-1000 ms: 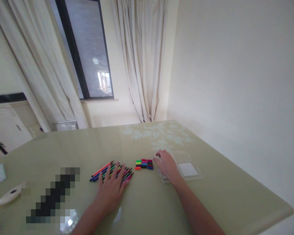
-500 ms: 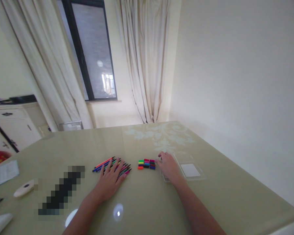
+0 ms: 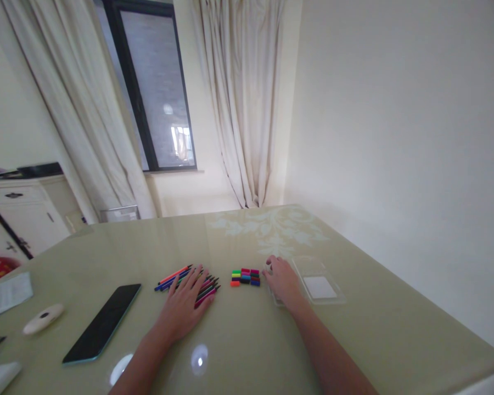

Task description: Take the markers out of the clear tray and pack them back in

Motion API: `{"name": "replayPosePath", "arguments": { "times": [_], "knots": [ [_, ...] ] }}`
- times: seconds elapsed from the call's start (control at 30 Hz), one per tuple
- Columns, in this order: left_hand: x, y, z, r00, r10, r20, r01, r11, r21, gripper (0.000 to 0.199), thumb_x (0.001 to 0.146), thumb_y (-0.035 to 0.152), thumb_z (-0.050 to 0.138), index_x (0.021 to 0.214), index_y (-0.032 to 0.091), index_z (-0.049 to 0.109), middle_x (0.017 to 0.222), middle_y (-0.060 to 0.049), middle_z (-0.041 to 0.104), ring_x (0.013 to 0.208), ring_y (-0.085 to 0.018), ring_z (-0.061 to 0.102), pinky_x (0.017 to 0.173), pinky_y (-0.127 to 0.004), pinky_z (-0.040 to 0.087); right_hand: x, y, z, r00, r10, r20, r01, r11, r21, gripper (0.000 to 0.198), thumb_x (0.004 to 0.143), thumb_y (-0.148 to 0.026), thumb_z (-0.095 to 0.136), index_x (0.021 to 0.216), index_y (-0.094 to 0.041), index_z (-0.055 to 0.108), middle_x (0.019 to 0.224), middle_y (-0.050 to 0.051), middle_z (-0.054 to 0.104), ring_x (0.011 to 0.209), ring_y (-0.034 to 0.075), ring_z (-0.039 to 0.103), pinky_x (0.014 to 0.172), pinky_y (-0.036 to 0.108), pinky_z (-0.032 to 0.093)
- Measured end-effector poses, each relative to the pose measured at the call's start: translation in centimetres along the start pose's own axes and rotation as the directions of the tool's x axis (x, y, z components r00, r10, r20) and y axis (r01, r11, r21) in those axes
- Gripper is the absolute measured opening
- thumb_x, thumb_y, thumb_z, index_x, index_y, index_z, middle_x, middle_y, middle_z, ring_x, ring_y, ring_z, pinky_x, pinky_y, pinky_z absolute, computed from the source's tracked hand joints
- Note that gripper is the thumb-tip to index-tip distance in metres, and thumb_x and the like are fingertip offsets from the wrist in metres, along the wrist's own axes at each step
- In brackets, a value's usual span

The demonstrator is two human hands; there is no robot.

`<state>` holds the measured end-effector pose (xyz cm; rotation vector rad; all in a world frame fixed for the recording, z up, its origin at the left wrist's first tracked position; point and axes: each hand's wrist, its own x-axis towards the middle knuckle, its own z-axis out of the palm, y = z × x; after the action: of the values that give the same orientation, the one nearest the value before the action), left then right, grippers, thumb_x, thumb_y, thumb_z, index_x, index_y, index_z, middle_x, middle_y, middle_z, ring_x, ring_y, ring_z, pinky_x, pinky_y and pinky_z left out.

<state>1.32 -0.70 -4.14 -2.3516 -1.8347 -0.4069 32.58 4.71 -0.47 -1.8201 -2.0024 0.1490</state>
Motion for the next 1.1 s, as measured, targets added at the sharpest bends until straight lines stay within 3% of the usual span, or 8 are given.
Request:
{"name": "replayPosePath", "arguments": {
  "times": [0.17,0.47,0.53,0.63,0.73,0.8,0.9,1.1],
  "knots": [
    [0.2,-0.4,0.5,0.999,-0.028,0.034,0.029,0.999,-0.028,0.068,0.101,0.065,0.035,0.157,0.026,0.039,0.165,-0.006,0.034,0.152,-0.03,0.032,0.123,-0.057,0.022,0.2,-0.2,-0.2,0.999,0.042,0.023,-0.042,0.999,-0.016,0.018,0.091,-0.02,0.061,0.108,-0.019,0.067,0.108,0.009,0.072,0.104,0.022,0.064,0.082,0.028,0.042],
    [0.3,-0.9,1.2,1.0,-0.026,-0.01,0.026,0.999,-0.048,0.065,0.101,0.062,0.038,0.156,0.028,0.04,0.163,-0.006,0.038,0.151,-0.029,0.034,0.123,-0.054,0.022,0.3,-0.3,-0.3,0.999,0.053,0.01,-0.053,0.997,-0.051,0.019,0.094,-0.022,0.06,0.11,-0.018,0.069,0.111,0.01,0.071,0.108,0.025,0.062,0.088,0.031,0.043],
    [0.3,-0.9,1.2,1.0,-0.022,-0.013,0.021,0.998,-0.055,0.066,0.1,0.063,0.039,0.156,0.027,0.04,0.164,-0.006,0.037,0.151,-0.029,0.033,0.123,-0.054,0.022,0.2,-0.5,-0.3,1.0,0.017,-0.016,-0.018,0.998,-0.058,0.021,0.094,-0.026,0.061,0.112,-0.017,0.069,0.114,0.011,0.07,0.111,0.026,0.061,0.092,0.033,0.042],
    [0.4,-1.0,1.3,1.0,-0.01,-0.024,0.009,0.998,-0.057,0.066,0.1,0.063,0.04,0.155,0.027,0.041,0.163,-0.007,0.038,0.151,-0.029,0.034,0.123,-0.055,0.022,-0.2,-1.6,0.1,0.988,-0.151,-0.025,0.15,0.988,-0.035,0.03,0.096,-0.037,0.062,0.119,-0.019,0.068,0.12,0.011,0.068,0.115,0.027,0.058,0.096,0.036,0.041],
    [0.3,-0.9,1.5,0.999,-0.004,-0.043,0.002,0.998,-0.058,0.065,0.1,0.063,0.041,0.155,0.028,0.042,0.163,-0.007,0.039,0.149,-0.029,0.037,0.123,-0.056,0.021,-0.8,-3.5,0.9,0.94,-0.341,0.007,0.341,0.94,-0.002,0.039,0.093,-0.049,0.066,0.123,-0.024,0.066,0.125,0.009,0.068,0.117,0.028,0.057,0.098,0.039,0.04],
    [0.3,-0.9,1.5,0.998,0.002,-0.06,-0.006,0.998,-0.063,0.064,0.099,0.063,0.042,0.154,0.028,0.043,0.163,-0.007,0.039,0.148,-0.029,0.039,0.123,-0.056,0.021,-1.1,-4.7,1.6,0.915,-0.403,0.02,0.403,0.915,-0.003,0.041,0.093,-0.048,0.067,0.127,-0.026,0.064,0.131,0.008,0.066,0.119,0.029,0.056,0.099,0.039,0.04],
    [0.2,-0.7,1.4,0.996,-0.008,-0.087,0.002,0.998,-0.067,0.063,0.099,0.062,0.044,0.152,0.029,0.046,0.162,-0.007,0.042,0.147,-0.03,0.04,0.122,-0.055,0.022,-1.0,-5.6,2.4,0.903,-0.425,0.059,0.427,0.904,-0.029,0.034,0.095,-0.039,0.066,0.127,-0.027,0.064,0.13,0.007,0.067,0.118,0.028,0.057,0.098,0.038,0.04],
    [0.4,-0.4,1.3,0.991,-0.049,-0.124,0.038,0.995,-0.091,0.061,0.097,0.061,0.05,0.147,0.026,0.053,0.158,-0.009,0.048,0.145,-0.031,0.043,0.121,-0.055,0.026,-0.5,-5.1,2.7,0.93,-0.36,0.077,0.366,0.928,-0.066,0.024,0.098,-0.036,0.062,0.118,-0.024,0.069,0.118,0.008,0.071,0.112,0.027,0.059,0.093,0.037,0.042]
  ]
}}
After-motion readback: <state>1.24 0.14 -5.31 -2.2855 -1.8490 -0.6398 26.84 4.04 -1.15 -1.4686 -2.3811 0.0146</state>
